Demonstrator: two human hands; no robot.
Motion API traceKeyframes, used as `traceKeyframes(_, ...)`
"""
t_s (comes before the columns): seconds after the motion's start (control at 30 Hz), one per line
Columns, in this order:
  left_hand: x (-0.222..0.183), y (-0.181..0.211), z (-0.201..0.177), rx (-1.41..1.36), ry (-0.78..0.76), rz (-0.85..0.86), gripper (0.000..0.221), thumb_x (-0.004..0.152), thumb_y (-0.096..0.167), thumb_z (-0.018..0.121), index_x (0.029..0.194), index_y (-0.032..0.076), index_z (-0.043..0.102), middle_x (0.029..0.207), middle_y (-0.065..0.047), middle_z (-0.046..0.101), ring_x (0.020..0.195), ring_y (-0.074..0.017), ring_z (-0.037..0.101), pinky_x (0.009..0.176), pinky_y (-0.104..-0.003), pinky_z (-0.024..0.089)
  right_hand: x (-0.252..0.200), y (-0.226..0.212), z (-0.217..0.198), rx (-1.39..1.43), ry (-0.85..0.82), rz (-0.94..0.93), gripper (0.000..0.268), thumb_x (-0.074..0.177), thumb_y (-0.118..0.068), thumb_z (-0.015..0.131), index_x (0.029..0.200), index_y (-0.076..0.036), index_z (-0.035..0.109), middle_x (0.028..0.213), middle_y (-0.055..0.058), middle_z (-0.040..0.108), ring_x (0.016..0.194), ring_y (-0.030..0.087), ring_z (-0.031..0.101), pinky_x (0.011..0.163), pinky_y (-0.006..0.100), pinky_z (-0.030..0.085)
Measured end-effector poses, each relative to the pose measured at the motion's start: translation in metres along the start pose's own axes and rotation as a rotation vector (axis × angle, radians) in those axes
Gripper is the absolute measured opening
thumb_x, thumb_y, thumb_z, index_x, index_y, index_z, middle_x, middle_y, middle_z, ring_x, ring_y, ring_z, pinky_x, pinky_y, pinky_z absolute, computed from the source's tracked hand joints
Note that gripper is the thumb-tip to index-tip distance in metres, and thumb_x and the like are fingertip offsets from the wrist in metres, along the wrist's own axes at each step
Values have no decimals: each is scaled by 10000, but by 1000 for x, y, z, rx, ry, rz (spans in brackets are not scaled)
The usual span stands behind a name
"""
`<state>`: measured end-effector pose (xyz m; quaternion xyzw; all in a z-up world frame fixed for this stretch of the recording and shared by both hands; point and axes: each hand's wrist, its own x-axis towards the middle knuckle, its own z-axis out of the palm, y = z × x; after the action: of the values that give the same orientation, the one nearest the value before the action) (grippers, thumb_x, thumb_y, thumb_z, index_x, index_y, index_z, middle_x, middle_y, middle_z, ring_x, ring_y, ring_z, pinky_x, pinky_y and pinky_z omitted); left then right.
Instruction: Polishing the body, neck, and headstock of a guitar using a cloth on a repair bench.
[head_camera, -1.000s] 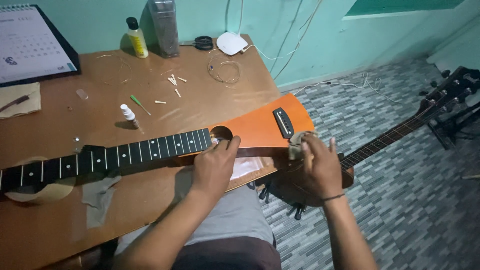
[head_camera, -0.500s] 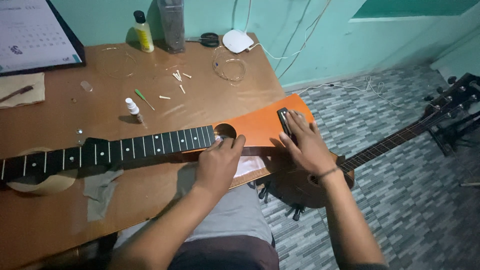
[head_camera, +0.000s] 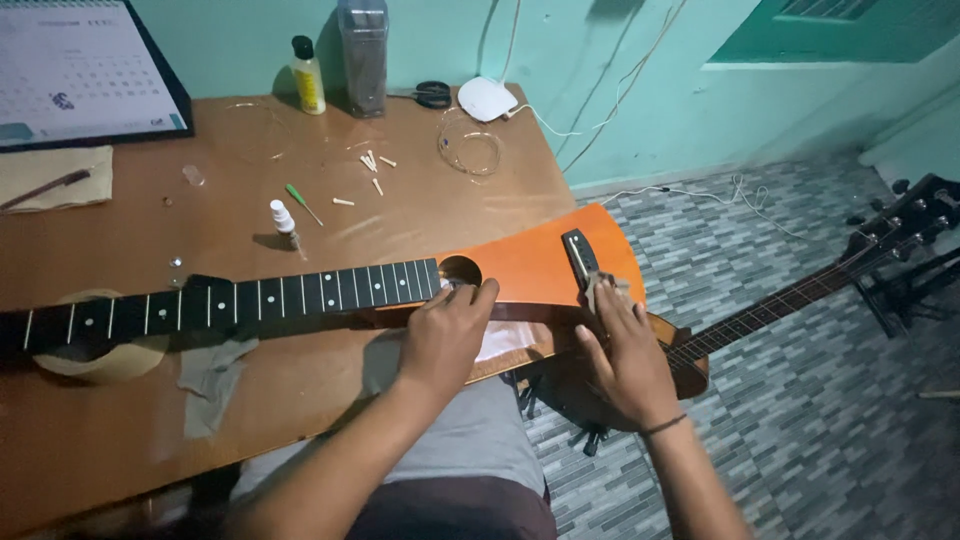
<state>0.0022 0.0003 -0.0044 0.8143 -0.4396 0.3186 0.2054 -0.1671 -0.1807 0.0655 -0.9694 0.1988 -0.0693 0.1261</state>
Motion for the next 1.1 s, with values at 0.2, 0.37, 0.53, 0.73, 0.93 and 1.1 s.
traceKeyframes(0.2,2,1,1,13,-28,-12,312,836,31,697,1034,272,690,634,46,616,553,-166,695,637,-262,588,0,16,35,-241,77,-80,626,1067,-501,382,1607,-186,395,1621,107,423,1532,331,287,1268,545,45)
traceKeyframes(0.37,2,2,0,-1,-45,-31,292,847,36,688,1029,265,686,642,43,624,542,-164,696,642,-275,592,38,-1,24,-354,61,-140,635,1059,-576,387,1572,-208,458,1615,45,452,1531,318,312,1260,590,37)
traceKeyframes(0.53,8,3,-9,30,-38,-19,268,835,43,703,977,271,690,640,49,613,555,-156,695,618,-251,581,87,-9,23,-342,-54,-38,727,1064,-679,251,1562,-192,460,1613,44,450,1551,324,281,1246,656,39)
traceKeyframes(0.73,5,2,-3,-26,-44,-25,279,839,24,708,1025,233,699,655,28,640,572,-184,719,614,-280,593,33,-18,15,-296,-30,-92,684,1059,-531,403,1587,-96,390,1623,150,409,1512,353,338,1228,635,155)
traceKeyframes(0.93,3,4,-2,-30,-61,6,280,801,-3,745,1002,184,694,664,-15,650,563,-203,712,642,-299,602,-3,23,3,-261,-112,94,707,1072,-548,323,1627,-111,311,1637,161,376,1511,329,331,1248,623,97)
traceKeyframes(1.1,6,4,-8,-49,-99,-8,209,845,35,737,989,174,677,691,-4,664,591,-198,732,683,-302,608,65,43,-24,-75,-229,119,756,1067,-635,112,1639,-178,300,1687,70,281,1544,262,252,1252,595,38)
